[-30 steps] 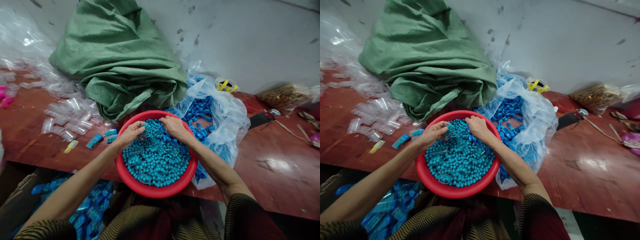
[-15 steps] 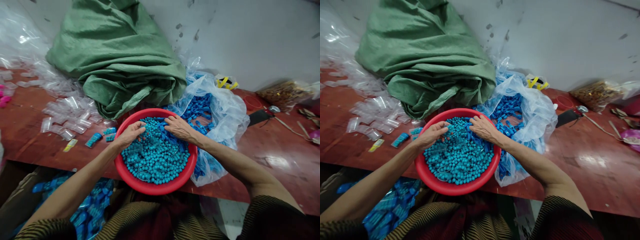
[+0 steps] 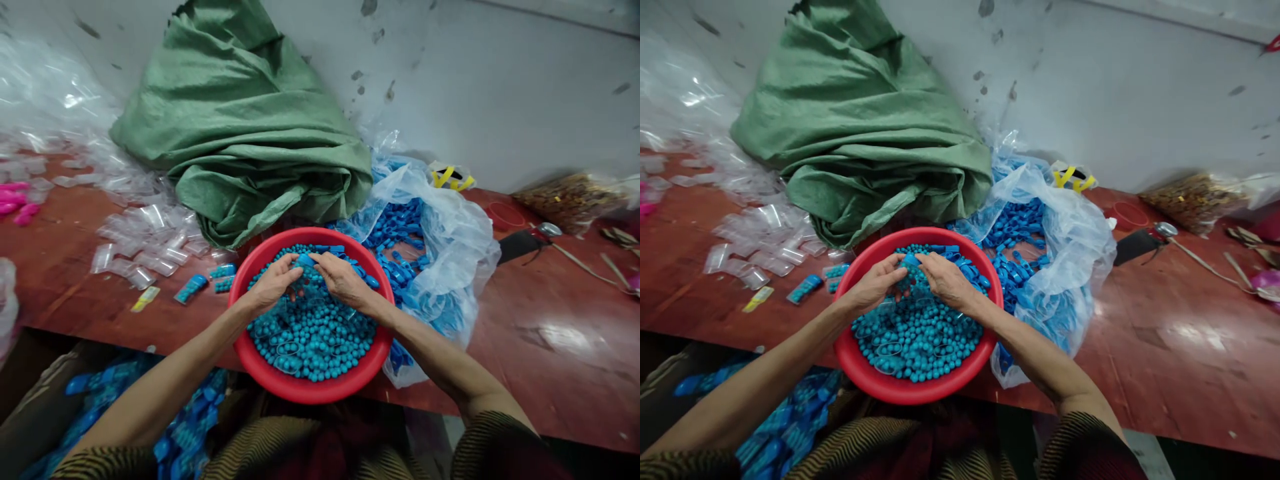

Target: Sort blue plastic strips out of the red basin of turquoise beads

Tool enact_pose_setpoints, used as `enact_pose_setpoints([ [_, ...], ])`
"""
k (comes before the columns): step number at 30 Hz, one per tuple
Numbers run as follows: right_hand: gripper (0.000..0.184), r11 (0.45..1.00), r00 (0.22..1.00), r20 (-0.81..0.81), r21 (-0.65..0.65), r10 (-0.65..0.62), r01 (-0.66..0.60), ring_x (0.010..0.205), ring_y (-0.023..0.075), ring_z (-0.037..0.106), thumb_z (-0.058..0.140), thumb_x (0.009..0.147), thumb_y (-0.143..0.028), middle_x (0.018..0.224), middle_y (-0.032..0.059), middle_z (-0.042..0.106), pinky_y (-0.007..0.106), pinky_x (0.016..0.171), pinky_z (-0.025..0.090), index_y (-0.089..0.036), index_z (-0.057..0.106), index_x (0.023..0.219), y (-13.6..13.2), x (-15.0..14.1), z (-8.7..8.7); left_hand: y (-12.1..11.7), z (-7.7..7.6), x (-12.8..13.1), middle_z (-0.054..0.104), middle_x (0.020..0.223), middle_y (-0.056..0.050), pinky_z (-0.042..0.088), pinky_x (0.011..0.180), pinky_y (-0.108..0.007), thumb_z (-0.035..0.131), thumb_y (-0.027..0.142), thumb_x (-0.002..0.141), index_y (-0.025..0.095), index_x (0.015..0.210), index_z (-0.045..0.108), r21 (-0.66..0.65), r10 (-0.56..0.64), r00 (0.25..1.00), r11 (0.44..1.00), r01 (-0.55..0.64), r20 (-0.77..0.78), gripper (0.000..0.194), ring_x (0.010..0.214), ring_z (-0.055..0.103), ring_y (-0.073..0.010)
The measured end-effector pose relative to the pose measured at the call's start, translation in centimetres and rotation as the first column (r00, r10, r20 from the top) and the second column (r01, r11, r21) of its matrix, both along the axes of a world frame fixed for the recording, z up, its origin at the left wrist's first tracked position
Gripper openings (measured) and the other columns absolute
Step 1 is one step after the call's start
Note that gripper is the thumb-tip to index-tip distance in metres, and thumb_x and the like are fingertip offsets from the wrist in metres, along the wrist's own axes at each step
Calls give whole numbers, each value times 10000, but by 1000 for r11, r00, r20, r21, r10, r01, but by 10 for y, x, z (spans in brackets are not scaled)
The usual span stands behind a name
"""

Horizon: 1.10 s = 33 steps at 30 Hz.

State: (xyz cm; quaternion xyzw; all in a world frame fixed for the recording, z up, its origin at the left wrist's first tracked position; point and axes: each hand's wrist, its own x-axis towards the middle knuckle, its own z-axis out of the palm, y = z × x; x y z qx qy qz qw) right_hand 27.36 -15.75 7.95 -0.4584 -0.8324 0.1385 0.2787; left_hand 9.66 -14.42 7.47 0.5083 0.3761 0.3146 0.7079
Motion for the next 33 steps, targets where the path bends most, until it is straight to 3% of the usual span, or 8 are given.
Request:
enact_pose_setpoints([
  [3, 222, 997, 985, -172, -75, -2, -11, 823, 154, 607, 475, 902, -198, 913, 81, 671, 277, 762, 466, -124, 646, 1025, -1, 4, 1, -4, -1, 1, 556, 730, 16, 372, 381, -208, 667, 449, 724, 184, 1215, 438, 17, 30, 1000, 999, -30, -4, 604, 500, 561, -116],
  [7, 192, 994, 963, -263, -102, -55, 29, 765, 135, 608, 524, 876, -204, 858, 59, 681, 255, 725, 464, -137, 682, 962, -2, 5, 7, -7, 1, 2, 549, 725, 15, 360, 386, -207, 652, 410, 748, 204, 1311, 390, 44, 58, 998, 997, -59, 10, 654, 505, 557, -114],
  [12, 230, 1000, 975, -222, -14, 17, -21, 741, 136, 595, 486, 905, -237, 821, 66, 661, 253, 694, 462, -140, 688, 955, -1, 1, 3, -9, 7, 3, 532, 645, 28, 325, 370, -199, 647, 349, 749, 200, 1215, 483, 105, 94, 995, 990, -93, -11, 516, 459, 512, -94],
  [17, 287, 993, 985, -131, 42, 111, -106, 825, 158, 586, 419, 930, -258, 861, 82, 642, 275, 758, 461, -149, 678, 990, 3, 5, 4, -8, 16, 7, 513, 658, 49, 333, 373, -185, 621, 243, 740, 208, 1133, 523, 133, 181, 983, 975, -177, -21, 406, 422, 433, -52],
  [22, 262, 991, 973, -203, -43, 114, -125, 738, 133, 572, 449, 917, -281, 808, 35, 629, 255, 723, 461, -183, 686, 969, 7, 9, 19, -4, 28, 6, 532, 682, 39, 319, 356, -184, 606, 275, 764, 209, 1174, 498, 208, 102, 993, 974, -88, -58, 429, 417, 464, -59],
  [28, 307, 993, 980, -162, 39, 116, -111, 815, 169, 574, 399, 924, -260, 834, 85, 628, 299, 769, 463, -152, 681, 976, 4, 5, 9, -9, 19, 11, 490, 659, 49, 335, 363, -190, 571, 238, 779, 214, 1087, 524, 230, 237, 970, 948, -221, -47, 312, 407, 412, -49],
  [30, 292, 992, 974, -191, 7, 121, -122, 827, 172, 575, 418, 916, -264, 845, 86, 633, 311, 777, 467, -155, 681, 983, 3, 6, 8, -10, 16, 11, 488, 649, 51, 331, 368, -187, 581, 253, 783, 212, 1048, 527, 232, 242, 969, 947, -225, -49, 273, 416, 423, -51],
  [33, 256, 972, 918, -381, -148, 112, -180, 856, 156, 591, 514, 872, -280, 934, 68, 650, 302, 785, 478, -160, 662, 1043, 3, 10, 13, -10, 16, 5, 505, 632, 55, 323, 369, -191, 603, 329, 789, 226, 1082, 497, 196, 161, 987, 968, -155, -18, 328, 426, 477, -69],
])
